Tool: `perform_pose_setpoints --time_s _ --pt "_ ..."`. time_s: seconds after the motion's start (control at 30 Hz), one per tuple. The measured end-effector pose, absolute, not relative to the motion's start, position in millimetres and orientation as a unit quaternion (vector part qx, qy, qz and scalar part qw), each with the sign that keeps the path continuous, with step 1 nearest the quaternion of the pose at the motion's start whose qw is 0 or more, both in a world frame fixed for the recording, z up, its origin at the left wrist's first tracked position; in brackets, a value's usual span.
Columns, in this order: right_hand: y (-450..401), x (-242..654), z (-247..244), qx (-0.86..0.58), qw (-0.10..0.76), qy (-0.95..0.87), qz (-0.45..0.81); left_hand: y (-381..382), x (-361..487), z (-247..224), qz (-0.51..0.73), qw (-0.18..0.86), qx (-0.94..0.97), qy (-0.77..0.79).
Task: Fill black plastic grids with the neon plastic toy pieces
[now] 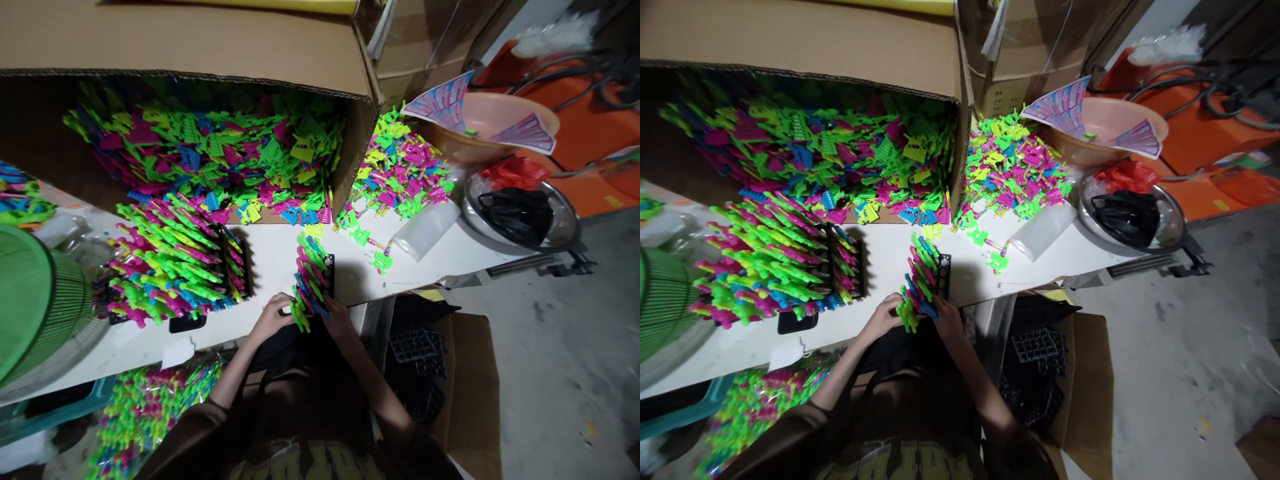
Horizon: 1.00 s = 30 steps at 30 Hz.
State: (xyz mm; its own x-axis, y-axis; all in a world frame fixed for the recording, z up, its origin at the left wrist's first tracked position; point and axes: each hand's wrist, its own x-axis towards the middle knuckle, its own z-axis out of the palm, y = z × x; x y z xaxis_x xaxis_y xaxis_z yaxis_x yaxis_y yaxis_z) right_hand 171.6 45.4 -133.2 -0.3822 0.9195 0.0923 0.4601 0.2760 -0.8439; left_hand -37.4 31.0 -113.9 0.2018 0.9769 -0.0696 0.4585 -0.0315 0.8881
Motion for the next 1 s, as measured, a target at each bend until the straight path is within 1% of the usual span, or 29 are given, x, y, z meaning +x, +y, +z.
perform_pose_setpoints --time_s 0.17,0.3,0.4,0.53,0.7,0.87,1.0 --pt "45.6 167.3 -141.7 -0.489 0.314 -0.73 0.36 31.4 -39.1 -109.5 0.303 0.431 0.652 0.545" --pt "46.5 168.1 -144.3 -0.492 0.32 -0.721 0.368 32.0 -49.5 -100.6 0.303 0.482 0.644 0.511" --pt "48.9 170.6 -147.9 -0.488 0.327 -0.718 0.373 33.8 -55.1 -99.1 0.319 0.507 0.611 0.517" --pt "52.2 168.6 -153.8 -0.471 0.347 -0.716 0.38 38.9 -49.5 -105.2 0.347 0.471 0.595 0.552" --pt "52.7 160.8 -156.3 -0.477 0.395 -0.689 0.376 46.9 -39.0 -110.2 0.319 0.445 0.638 0.541" --pt "53.7 160.6 -152.9 -0.483 0.377 -0.685 0.394 58.5 -40.3 -116.2 0.286 0.455 0.653 0.534" --pt "56.6 164.9 -146.0 -0.457 0.371 -0.691 0.419 64.4 -43.1 -120.7 0.266 0.458 0.668 0.523"
